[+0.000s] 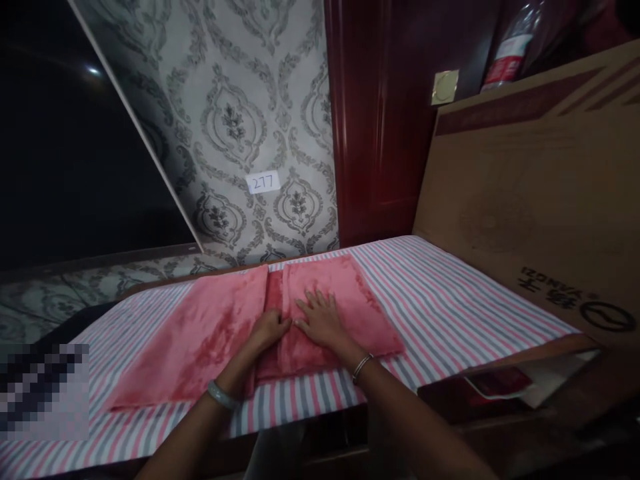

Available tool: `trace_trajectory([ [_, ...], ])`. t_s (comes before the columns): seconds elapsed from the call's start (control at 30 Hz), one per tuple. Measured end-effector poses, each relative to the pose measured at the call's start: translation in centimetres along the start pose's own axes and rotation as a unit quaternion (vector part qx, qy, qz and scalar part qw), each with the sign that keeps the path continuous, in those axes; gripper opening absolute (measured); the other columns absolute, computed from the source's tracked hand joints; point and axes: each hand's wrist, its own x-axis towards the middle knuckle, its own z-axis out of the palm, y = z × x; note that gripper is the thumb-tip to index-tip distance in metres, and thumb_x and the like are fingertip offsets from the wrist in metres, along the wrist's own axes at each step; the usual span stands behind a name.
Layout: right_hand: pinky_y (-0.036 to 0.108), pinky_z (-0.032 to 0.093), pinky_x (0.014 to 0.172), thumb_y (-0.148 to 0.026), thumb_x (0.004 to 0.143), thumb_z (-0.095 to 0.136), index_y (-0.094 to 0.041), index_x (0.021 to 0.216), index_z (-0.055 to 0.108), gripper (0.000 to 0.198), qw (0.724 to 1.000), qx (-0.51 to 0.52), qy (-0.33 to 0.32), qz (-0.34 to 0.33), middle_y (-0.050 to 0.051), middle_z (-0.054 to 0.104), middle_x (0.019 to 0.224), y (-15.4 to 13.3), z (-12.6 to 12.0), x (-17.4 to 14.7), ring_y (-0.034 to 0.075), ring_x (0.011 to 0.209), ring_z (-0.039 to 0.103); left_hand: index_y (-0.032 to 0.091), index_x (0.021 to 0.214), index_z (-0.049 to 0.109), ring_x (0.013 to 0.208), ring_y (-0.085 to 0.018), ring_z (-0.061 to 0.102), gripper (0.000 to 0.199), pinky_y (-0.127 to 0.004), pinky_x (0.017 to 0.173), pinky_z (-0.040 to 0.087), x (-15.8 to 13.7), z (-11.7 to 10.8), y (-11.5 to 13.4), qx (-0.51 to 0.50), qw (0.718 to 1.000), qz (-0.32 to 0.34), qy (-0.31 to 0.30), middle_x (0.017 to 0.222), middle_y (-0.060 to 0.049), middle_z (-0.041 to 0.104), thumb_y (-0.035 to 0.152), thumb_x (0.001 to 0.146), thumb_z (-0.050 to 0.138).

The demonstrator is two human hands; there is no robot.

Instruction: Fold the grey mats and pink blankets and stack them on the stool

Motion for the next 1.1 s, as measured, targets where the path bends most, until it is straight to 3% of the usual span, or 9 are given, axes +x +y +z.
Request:
trace_trajectory([
  [0.13, 0.061, 0.005, 0.121, -0.055, 0.099, 0.045, -0.026, 0.158, 0.034, 0.067, 0.999, 0.034, 0.011, 0.003, 0.011, 0.021, 0.165, -0.8, 0.2, -0.8, 0.034, 0.153, 0.012, 0.009, 0.115, 0.066, 0.109, -0.026, 0.064, 0.037, -0.036, 0.093, 0.049, 1.0, -0.5, -0.2, -0.008, 0.987, 0.091, 0.131, 0.118, -0.017, 0.069, 0.034, 0.095, 0.049],
  [0.2, 0.062, 0.005, 0.121, -0.054, 0.098, 0.046, -0.023, 0.158, 0.034, 0.068, 0.999, 0.043, 0.026, 0.001, 0.013, 0.021, 0.165, -1.3, 0.6, -1.2, 0.035, 0.153, 0.011, 0.009, 0.134, 0.057, 0.135, -0.030, 0.050, 0.048, -0.045, 0.112, 0.040, 1.5, 0.3, -0.2, -0.007, 0.969, 0.172, 0.177, 0.142, -0.020, 0.056, 0.036, 0.096, 0.045],
  [0.27, 0.061, 0.006, 0.122, -0.048, 0.098, 0.046, -0.019, 0.156, 0.037, 0.066, 0.998, 0.047, 0.040, 0.002, 0.014, 0.024, 0.164, -1.7, 1.0, -1.5, 0.034, 0.153, 0.013, 0.011, 0.146, 0.048, 0.148, -0.030, 0.035, 0.056, -0.051, 0.120, 0.030, 1.8, 1.8, -0.3, 0.009, 0.972, 0.204, 0.120, 0.156, -0.018, 0.044, 0.038, 0.098, 0.041],
  [0.37, 0.056, 0.011, 0.123, -0.039, 0.098, 0.044, -0.017, 0.154, 0.041, 0.061, 0.998, 0.049, 0.050, 0.007, 0.013, 0.031, 0.161, -1.7, 1.4, -1.9, 0.031, 0.152, 0.019, 0.010, 0.153, 0.038, 0.152, -0.029, 0.025, 0.060, -0.054, 0.122, 0.023, 1.7, 3.7, -0.5, 0.044, 0.983, 0.175, 0.022, 0.162, -0.016, 0.033, 0.040, 0.101, 0.032],
  [0.6, 0.049, 0.023, 0.123, -0.034, 0.096, 0.045, -0.019, 0.150, 0.049, 0.056, 0.996, 0.066, 0.045, -0.032, 0.009, 0.041, 0.157, 1.0, 0.8, -5.5, 0.025, 0.147, 0.032, 0.009, 0.155, 0.034, 0.153, -0.029, 0.022, 0.063, -0.052, 0.123, 0.023, 1.4, 4.1, -0.7, 0.065, 0.984, 0.165, 0.027, 0.163, -0.018, 0.027, 0.042, 0.101, 0.037],
  [0.67, 0.051, 0.027, 0.121, -0.035, 0.094, 0.046, -0.021, 0.143, 0.057, 0.053, 0.993, 0.082, 0.086, -0.018, 0.009, 0.047, 0.153, 3.1, 0.4, -6.8, 0.027, 0.144, 0.038, 0.009, 0.155, 0.035, 0.153, -0.029, 0.022, 0.063, -0.051, 0.123, 0.023, 1.4, 4.0, -0.5, 0.062, 0.984, 0.163, 0.027, 0.163, -0.019, 0.027, 0.041, 0.101, 0.037],
  [0.83, 0.056, 0.034, 0.116, -0.046, 0.090, 0.045, -0.016, 0.136, 0.061, 0.057, 0.930, 0.151, 0.317, 0.105, 0.016, 0.057, 0.142, 9.7, -0.1, -9.8, 0.033, 0.135, 0.048, 0.005, 0.151, 0.040, 0.151, -0.031, 0.027, 0.061, -0.048, 0.123, 0.023, 0.7, 3.4, 0.4, 0.058, 0.985, 0.159, 0.028, 0.160, -0.022, 0.033, 0.037, 0.100, 0.042],
  [0.97, 0.052, 0.047, 0.106, -0.066, 0.078, 0.052, -0.010, 0.144, 0.050, 0.086, 0.876, 0.323, 0.272, 0.233, 0.021, 0.060, 0.136, 12.7, 0.2, -11.6, 0.033, 0.122, 0.060, 0.005, 0.149, 0.043, 0.150, -0.031, 0.031, 0.060, -0.045, 0.123, 0.026, -1.7, 2.3, 0.4, 0.014, 0.985, 0.169, -0.001, 0.159, -0.022, 0.035, 0.033, 0.096, 0.049],
  [1.1, 0.047, 0.049, 0.103, -0.074, 0.069, 0.060, -0.013, 0.147, 0.047, 0.100, 0.838, 0.400, 0.225, 0.294, 0.019, 0.066, 0.127, 12.9, 0.1, -12.8, 0.032, 0.116, 0.064, 0.014, 0.147, 0.050, 0.147, -0.026, 0.037, 0.056, -0.044, 0.123, 0.027, -5.2, 1.1, -2.0, -0.094, 0.976, 0.199, -0.004, 0.157, -0.015, 0.042, 0.035, 0.095, 0.049],
])
